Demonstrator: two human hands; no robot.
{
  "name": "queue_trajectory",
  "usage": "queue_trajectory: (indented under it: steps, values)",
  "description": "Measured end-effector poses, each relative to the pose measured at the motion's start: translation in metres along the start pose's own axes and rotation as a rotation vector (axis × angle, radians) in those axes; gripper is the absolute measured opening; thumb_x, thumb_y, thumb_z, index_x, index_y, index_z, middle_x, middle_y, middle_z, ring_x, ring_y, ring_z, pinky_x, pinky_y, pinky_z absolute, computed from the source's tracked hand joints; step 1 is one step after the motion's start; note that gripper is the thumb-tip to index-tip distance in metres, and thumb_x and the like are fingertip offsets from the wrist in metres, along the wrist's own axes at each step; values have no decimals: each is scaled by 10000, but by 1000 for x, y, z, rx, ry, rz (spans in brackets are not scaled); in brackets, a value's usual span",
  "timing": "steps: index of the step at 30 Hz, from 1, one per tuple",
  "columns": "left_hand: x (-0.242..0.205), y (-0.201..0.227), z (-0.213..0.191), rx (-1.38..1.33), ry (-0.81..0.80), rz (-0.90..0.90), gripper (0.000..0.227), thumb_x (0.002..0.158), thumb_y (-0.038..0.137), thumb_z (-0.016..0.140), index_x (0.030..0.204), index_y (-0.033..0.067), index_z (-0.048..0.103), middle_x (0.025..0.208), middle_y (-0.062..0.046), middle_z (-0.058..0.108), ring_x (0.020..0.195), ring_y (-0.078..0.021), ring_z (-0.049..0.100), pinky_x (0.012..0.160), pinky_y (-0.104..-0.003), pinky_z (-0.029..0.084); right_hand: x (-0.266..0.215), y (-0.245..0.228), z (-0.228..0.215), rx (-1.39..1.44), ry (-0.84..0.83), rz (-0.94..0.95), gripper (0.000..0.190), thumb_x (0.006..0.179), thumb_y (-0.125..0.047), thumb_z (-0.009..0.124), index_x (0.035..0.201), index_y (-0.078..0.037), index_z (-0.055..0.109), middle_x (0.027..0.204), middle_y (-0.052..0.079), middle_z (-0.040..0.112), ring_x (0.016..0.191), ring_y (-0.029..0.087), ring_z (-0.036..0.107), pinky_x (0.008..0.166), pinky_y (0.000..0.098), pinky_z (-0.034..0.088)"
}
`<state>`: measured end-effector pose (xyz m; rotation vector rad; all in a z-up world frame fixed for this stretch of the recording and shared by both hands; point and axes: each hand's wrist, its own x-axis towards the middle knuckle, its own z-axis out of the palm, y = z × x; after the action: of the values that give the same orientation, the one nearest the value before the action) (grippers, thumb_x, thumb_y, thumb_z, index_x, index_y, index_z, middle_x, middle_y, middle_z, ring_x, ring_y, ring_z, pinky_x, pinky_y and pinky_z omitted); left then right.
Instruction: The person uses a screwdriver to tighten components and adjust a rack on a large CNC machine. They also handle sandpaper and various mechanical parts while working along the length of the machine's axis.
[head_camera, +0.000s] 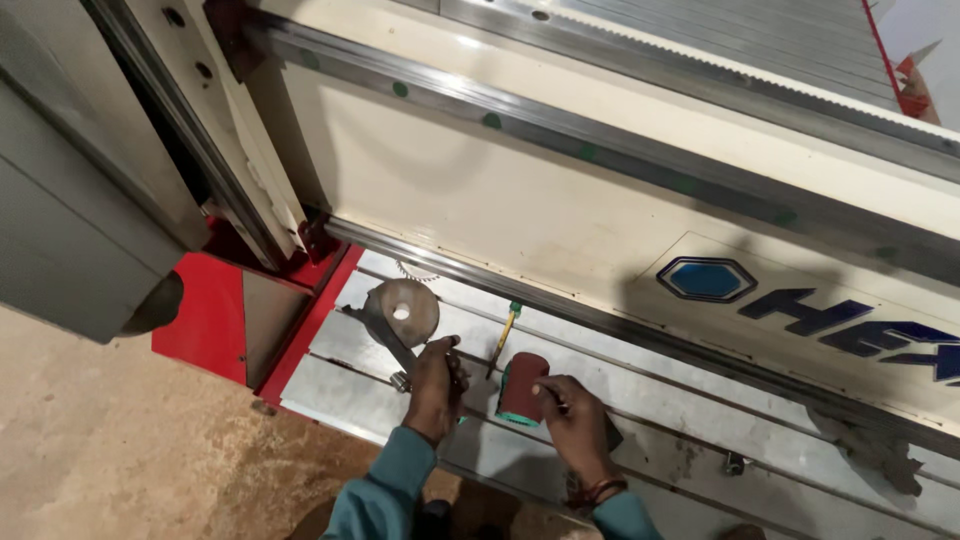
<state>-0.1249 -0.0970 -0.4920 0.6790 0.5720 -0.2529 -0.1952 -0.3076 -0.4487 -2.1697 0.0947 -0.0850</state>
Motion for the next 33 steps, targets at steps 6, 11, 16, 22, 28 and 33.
queue_trajectory:
  steps: [6,11,16,22,28,33]
  values:
    - [28,5,-38,463,220,142,466,896,41,470,1294,268,386,835,-90,575,636,-161,531,553,-370,477,13,-2,21,-3,20,-85,155,907,-146,696,1031,-74,756,958,103,764,850,264,752,718,392,586]
    - [30,19,-57,312,72,235,306,968,39,494,1264,48,416,972,-97,622,739,-197,663,615,-375,589,46,-28,47,-277,-230,-33,153,929,-154,634,1025,-116,747,955,94,725,794,316,726,788,434,576]
    - [13,37,-50,411,61,336,229,1016,125,581,1219,19,564,978,-101,709,701,-166,656,582,-335,556,70,-6,99,-470,-315,-335,181,861,-136,680,1018,-70,740,981,154,688,857,374,677,781,511,559]
    - [-1,58,-37,700,186,346,228,974,113,592,1187,71,665,871,-123,739,613,-200,653,515,-374,492,74,28,135,-629,-347,-366,186,872,-193,696,914,-12,710,1021,180,674,909,378,677,766,523,557]
    - [31,40,-37,987,130,611,294,877,8,624,1167,55,647,959,-116,773,861,-176,762,715,-330,602,76,7,113,-653,-354,-338,126,832,-113,646,912,-17,663,1001,189,664,906,391,671,760,524,556]
    - [51,28,-37,1023,21,664,329,854,-37,632,1172,48,635,999,-118,752,933,-215,767,770,-329,615,78,11,85,-316,-205,-11,126,881,-125,628,943,-55,712,959,168,735,884,340,709,789,465,563]
